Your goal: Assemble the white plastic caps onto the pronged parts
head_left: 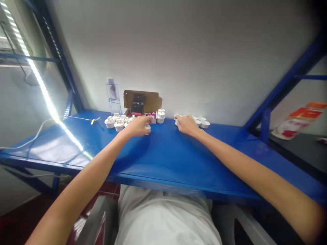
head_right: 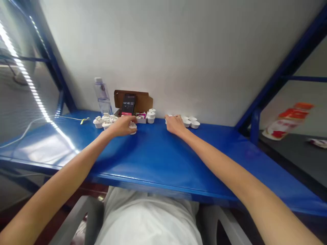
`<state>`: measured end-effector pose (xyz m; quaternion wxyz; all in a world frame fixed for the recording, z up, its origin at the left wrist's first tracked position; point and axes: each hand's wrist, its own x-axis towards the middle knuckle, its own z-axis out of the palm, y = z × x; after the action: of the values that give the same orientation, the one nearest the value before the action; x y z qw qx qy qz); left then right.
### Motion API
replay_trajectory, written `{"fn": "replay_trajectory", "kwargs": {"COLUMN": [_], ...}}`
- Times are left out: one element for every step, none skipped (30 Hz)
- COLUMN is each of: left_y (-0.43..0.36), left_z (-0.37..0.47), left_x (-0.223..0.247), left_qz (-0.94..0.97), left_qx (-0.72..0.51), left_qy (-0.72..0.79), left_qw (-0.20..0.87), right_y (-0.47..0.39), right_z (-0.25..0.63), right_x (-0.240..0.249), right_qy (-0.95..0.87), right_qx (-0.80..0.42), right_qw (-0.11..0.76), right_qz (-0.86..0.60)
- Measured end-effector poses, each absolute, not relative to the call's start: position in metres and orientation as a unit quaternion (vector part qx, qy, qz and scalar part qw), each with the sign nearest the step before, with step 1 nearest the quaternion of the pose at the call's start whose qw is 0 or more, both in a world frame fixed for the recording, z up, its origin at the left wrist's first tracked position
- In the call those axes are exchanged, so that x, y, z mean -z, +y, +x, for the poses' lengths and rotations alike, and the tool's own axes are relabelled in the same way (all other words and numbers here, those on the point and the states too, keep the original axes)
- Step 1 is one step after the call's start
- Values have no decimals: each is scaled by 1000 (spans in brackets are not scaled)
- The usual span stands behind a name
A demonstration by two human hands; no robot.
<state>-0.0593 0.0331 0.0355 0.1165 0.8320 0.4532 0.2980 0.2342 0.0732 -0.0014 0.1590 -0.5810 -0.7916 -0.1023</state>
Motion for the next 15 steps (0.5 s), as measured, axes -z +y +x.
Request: {"fn": "replay_trajectory", "kwargs": {"left_y": [31, 30, 29, 28, 27, 28, 28, 29, 30, 32, 33, 34, 35, 36, 37], "left_z": [-57, -54, -50, -47, -44, -41, -39, -38, -37, -37, -37, -37, -38, -38, -38], "left_x": [-35, -35, -34, -32, -29, -26, -23, -20, -17, -15, -13, -11, -9, -8, -7], "left_qz": [841, 849, 854, 854, 853, 852, 851, 853, 856, 861, 865, 868, 871, 872, 872], "left_qx": [-298, -300, -303, -309, -317, -323, -324, -317, -300, -279, -259, -245, -239, -240, -244], "left_qy": [427, 399, 370, 344, 325, 317, 320, 332, 347, 359, 367, 369, 368, 366, 366], "left_qw": [143, 174, 207, 237, 258, 265, 260, 249, 237, 228, 223, 222, 221, 219, 216], "right_y": [70, 66, 63, 60, 57, 54, 51, 49, 47, 46, 45, 44, 43, 42, 41], "right_z": [237, 239, 240, 240, 239, 239, 239, 239, 239, 240, 241, 242, 243, 243, 243], "right_x": [4, 6, 9, 11, 13, 15, 17, 18, 20, 21, 21, 22, 22, 22, 22], "right_qy": [-800, -803, -797, -781, -756, -724, -692, -666, -650, -653, -670, -693, -717, -738, -755], "right_qx": [79, 43, -7, -73, -150, -231, -306, -364, -393, -388, -350, -290, -225, -174, -145], "right_qw": [189, 233, 287, 342, 389, 422, 437, 437, 427, 413, 403, 397, 395, 396, 395], "right_qz": [-565, -547, -532, -517, -505, -494, -486, -483, -490, -502, -517, -527, -527, -518, -502]}}
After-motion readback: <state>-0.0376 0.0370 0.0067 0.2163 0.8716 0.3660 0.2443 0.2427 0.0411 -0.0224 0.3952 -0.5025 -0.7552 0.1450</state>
